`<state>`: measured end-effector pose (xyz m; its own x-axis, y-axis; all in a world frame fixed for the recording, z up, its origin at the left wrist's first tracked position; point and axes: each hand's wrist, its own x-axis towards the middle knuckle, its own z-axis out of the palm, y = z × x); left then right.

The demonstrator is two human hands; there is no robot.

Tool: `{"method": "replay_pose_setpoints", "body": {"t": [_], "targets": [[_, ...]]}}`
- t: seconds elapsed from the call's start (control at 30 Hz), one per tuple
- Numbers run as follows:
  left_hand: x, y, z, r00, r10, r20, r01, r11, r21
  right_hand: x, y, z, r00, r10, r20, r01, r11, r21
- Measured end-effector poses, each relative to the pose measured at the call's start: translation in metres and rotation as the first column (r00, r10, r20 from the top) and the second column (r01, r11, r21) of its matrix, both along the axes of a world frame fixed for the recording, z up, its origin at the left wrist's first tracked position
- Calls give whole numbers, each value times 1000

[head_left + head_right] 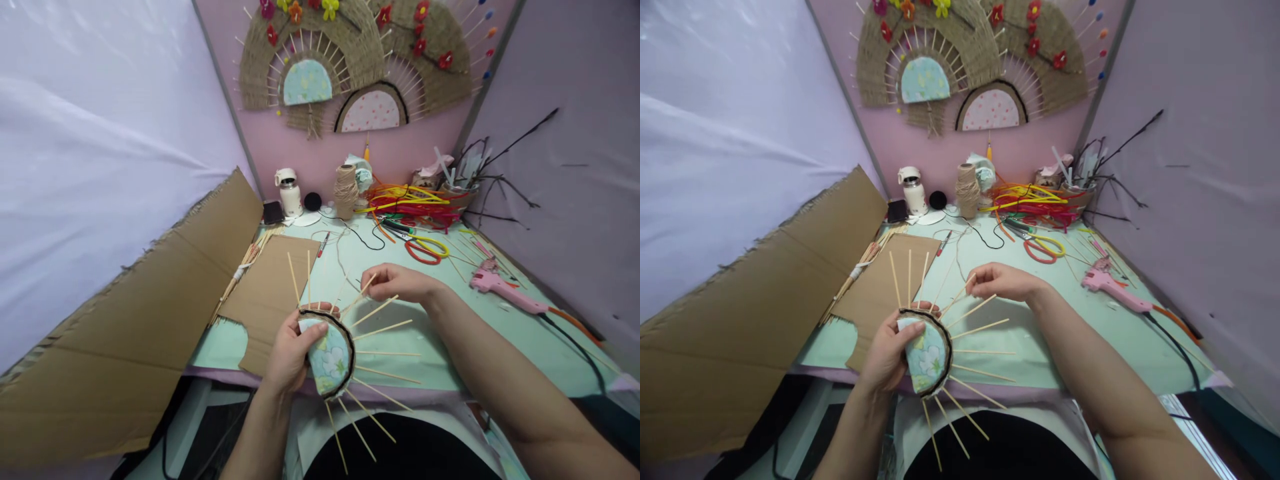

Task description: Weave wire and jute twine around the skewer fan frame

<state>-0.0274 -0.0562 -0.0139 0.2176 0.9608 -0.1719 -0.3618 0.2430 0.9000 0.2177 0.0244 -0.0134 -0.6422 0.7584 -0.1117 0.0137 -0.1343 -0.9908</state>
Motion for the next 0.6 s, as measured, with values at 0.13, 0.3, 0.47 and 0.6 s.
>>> {"method": "replay_pose_setpoints", "body": {"t": [0.13,0.3,0.47,0.6], "targets": [[1,-1,1,1000,-12,-12,12,999,-37,0,3,3,919,-308,-247,308,950,-39],[3,0,0,1000,14,-13,-15,997,-75,-2,2,6,819,-398,-413,416,908,-50],[0,3,4,995,99,1,-99,993,-59,1,-1,8,835,-393,-386,394,916,-80],[-1,6,12,983,183,14,-183,983,-23,-1,3,1,895,-365,-256,371,928,-28]]}}
